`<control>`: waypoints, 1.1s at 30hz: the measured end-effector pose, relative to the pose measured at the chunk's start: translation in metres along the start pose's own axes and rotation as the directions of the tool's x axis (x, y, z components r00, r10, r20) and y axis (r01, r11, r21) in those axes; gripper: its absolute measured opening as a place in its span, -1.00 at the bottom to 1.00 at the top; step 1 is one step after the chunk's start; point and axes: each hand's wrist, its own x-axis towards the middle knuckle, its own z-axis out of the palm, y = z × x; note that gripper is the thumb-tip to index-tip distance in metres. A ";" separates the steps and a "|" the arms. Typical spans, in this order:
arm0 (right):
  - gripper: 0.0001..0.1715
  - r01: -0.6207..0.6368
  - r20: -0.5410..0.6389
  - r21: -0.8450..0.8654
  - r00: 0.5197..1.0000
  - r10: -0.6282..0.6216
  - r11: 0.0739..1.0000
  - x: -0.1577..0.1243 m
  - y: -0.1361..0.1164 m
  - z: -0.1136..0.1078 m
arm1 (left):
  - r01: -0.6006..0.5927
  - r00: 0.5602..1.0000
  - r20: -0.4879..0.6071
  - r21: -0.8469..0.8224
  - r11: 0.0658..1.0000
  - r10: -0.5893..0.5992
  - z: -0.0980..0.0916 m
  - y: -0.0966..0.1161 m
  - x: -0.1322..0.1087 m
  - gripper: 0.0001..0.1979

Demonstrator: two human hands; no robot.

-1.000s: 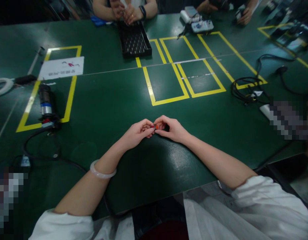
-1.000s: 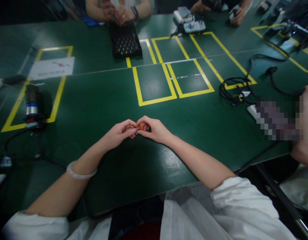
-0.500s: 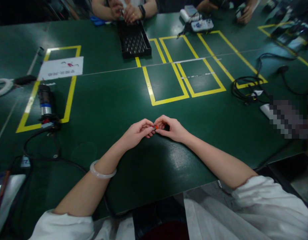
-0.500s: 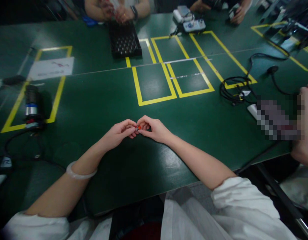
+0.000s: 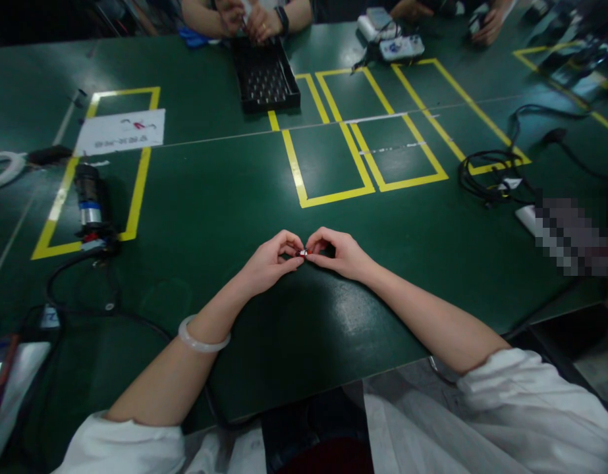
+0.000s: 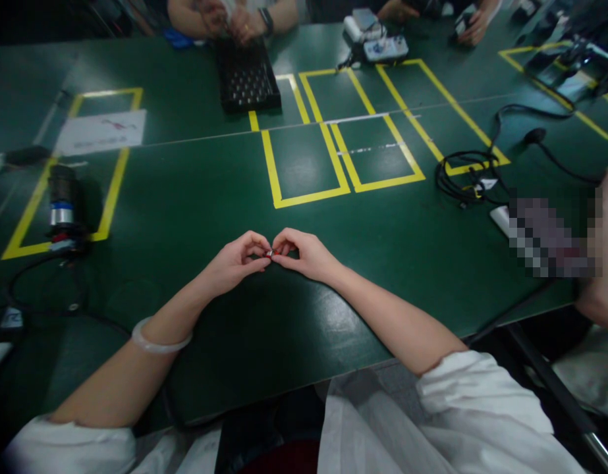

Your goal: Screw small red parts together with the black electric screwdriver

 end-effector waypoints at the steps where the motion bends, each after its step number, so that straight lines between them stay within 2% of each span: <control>1: -0.86 0.005 0.000 -0.007 1.000 -0.005 1.000 0.000 0.000 0.000 | 0.000 1.000 -0.004 0.002 1.000 0.000 0.000 0.000 0.000 -0.73; 12: -0.84 0.059 0.032 -0.248 0.998 -0.053 0.967 0.001 0.003 -0.004 | -0.010 1.000 -0.014 0.033 0.999 0.010 0.000 -0.001 0.000 -0.74; 24: -0.87 0.123 0.024 -0.293 0.992 -0.122 0.948 0.001 0.000 -0.003 | -0.011 0.999 -0.036 0.029 1.000 0.012 0.001 0.001 -0.001 -0.71; 33: -0.88 0.136 0.050 -0.358 0.991 -0.126 0.924 0.000 -0.003 -0.002 | -0.009 0.999 -0.031 0.025 1.000 0.010 0.001 -0.001 -0.001 -0.70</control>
